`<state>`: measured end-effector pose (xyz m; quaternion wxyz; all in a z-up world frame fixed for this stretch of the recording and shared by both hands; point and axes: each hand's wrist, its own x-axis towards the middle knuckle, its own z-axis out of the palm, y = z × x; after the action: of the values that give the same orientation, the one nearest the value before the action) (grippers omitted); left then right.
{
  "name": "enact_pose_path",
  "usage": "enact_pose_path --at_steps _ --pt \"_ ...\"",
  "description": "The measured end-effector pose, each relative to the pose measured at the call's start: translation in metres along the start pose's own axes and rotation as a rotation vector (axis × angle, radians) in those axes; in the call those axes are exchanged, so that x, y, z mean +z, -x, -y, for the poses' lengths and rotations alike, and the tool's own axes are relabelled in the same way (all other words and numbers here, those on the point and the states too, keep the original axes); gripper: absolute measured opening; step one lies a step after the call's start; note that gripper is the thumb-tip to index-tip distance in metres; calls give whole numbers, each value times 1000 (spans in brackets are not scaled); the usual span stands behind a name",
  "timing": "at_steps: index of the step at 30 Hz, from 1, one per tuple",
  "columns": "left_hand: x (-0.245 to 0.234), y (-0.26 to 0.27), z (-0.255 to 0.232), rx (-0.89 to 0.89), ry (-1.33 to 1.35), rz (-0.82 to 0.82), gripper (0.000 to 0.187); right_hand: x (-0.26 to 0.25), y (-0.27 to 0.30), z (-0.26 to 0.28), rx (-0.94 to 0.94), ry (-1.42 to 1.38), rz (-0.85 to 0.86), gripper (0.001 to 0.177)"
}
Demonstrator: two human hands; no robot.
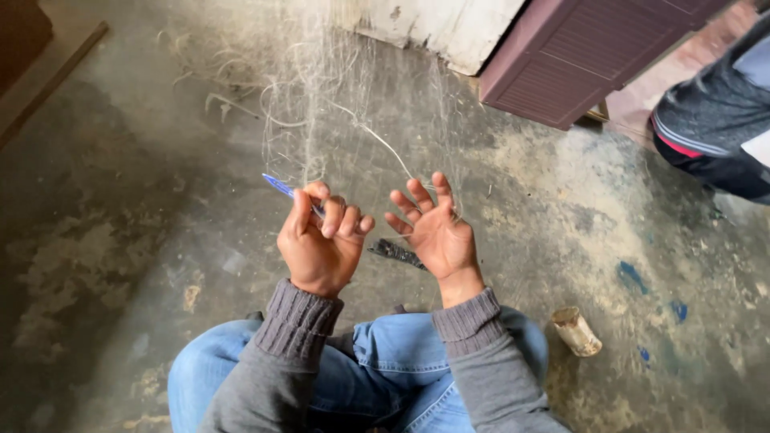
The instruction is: Repairing and untangling a fine-mesh fishing net using small tools and a marker.
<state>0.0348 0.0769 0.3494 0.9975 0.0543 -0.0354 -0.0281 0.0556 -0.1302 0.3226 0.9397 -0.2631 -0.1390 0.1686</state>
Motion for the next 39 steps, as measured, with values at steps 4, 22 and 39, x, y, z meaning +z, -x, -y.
enact_pose_path --at_steps 4,22,39 --pt "-39 5 -2 41 22 -2 36 -6 1 -8 182 93 -109 40" --pt "-57 -3 -20 85 -96 -184 33 -22 -1 5 242 216 -221 31" --pt "-84 -1 5 13 -307 -297 33 0 -14 19 72 -191 113 19"
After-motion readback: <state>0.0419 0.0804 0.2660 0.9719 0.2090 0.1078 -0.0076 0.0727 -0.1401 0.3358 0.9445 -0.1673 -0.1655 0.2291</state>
